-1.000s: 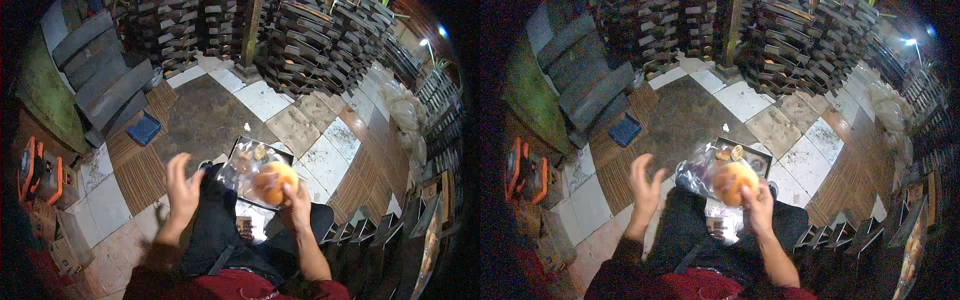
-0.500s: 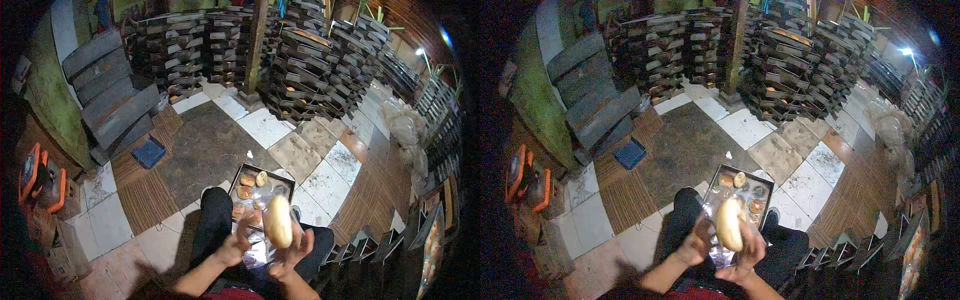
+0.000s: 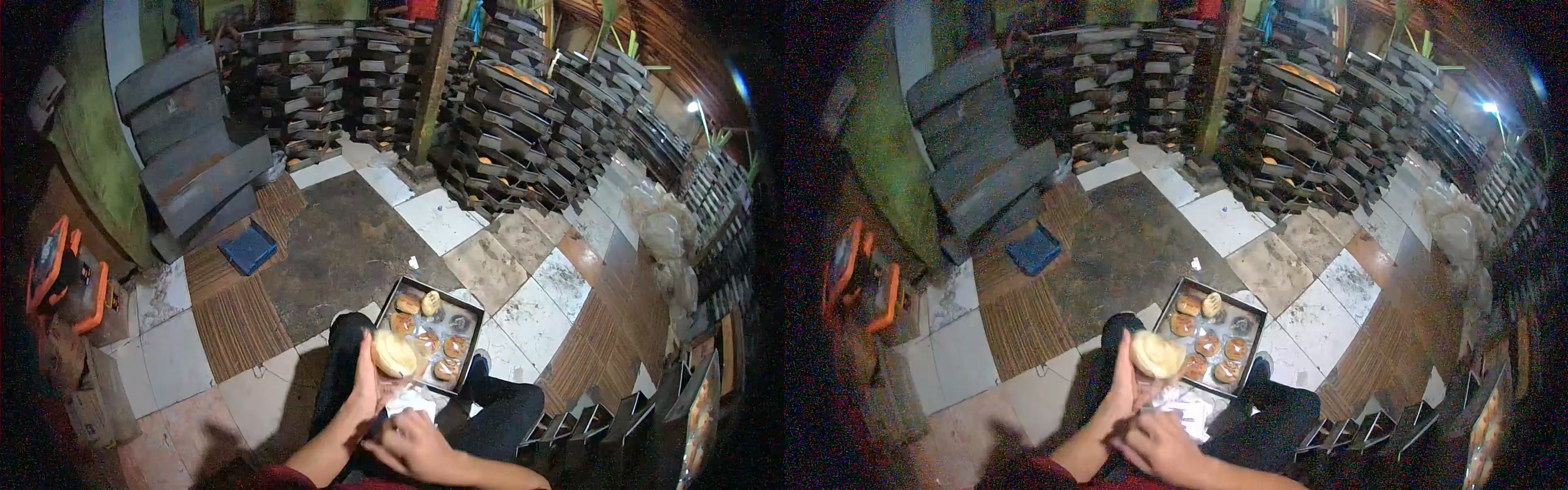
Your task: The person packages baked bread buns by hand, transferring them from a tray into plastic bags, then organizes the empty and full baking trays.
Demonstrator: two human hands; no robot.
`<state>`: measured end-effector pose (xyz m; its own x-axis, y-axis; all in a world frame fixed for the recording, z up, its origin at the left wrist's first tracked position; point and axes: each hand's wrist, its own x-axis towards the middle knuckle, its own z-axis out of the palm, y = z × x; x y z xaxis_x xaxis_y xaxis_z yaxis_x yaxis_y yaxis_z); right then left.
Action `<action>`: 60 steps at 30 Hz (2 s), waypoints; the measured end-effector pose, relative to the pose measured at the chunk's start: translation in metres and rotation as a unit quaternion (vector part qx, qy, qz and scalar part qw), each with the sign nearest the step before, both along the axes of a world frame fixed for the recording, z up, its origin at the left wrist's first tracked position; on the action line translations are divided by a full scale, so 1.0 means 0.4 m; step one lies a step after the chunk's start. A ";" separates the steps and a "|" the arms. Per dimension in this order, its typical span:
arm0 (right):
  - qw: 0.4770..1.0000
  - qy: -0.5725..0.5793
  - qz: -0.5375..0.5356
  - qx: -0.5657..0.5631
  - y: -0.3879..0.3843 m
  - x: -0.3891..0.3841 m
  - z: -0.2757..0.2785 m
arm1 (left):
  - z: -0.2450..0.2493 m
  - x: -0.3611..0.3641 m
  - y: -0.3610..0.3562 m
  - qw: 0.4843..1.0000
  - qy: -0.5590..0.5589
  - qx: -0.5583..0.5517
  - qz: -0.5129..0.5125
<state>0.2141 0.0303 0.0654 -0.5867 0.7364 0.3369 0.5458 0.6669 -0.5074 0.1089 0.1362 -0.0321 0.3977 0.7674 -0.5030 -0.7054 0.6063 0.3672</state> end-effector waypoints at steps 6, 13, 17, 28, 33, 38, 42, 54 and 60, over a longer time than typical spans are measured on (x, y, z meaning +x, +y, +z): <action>0.946 0.196 -0.194 -0.172 0.087 0.087 -0.061 | 0.155 -0.009 0.004 0.977 -0.081 0.115 0.160; 0.982 0.008 -0.183 -0.052 0.073 0.075 -0.111 | 0.131 -0.025 0.008 0.973 -0.069 0.108 0.192; 0.932 -0.065 0.063 -0.351 0.030 0.077 -0.056 | 0.105 -0.034 0.057 0.962 0.017 0.054 0.267; 0.760 0.505 -0.157 -0.378 0.133 0.185 -0.100 | 0.120 -0.051 -0.108 0.924 0.311 0.217 0.057; 0.774 0.385 -0.264 -0.427 0.055 0.027 -0.284 | 0.010 -0.151 -0.159 0.869 0.435 0.235 0.032; 0.737 0.389 -0.314 -0.454 0.094 -0.012 -0.338 | -0.038 -0.133 -0.142 0.775 0.569 0.269 0.057; 0.625 0.492 -0.273 -0.541 0.120 0.013 -0.317 | -0.001 -0.137 -0.088 0.780 0.572 0.251 0.046; 0.921 0.232 -0.314 -0.003 0.041 0.040 -0.126 | 0.123 -0.130 -0.128 0.627 0.533 0.555 0.122; 0.936 0.294 -0.194 -0.008 0.053 0.070 -0.055 | 0.159 -0.093 -0.148 0.698 0.428 0.555 0.145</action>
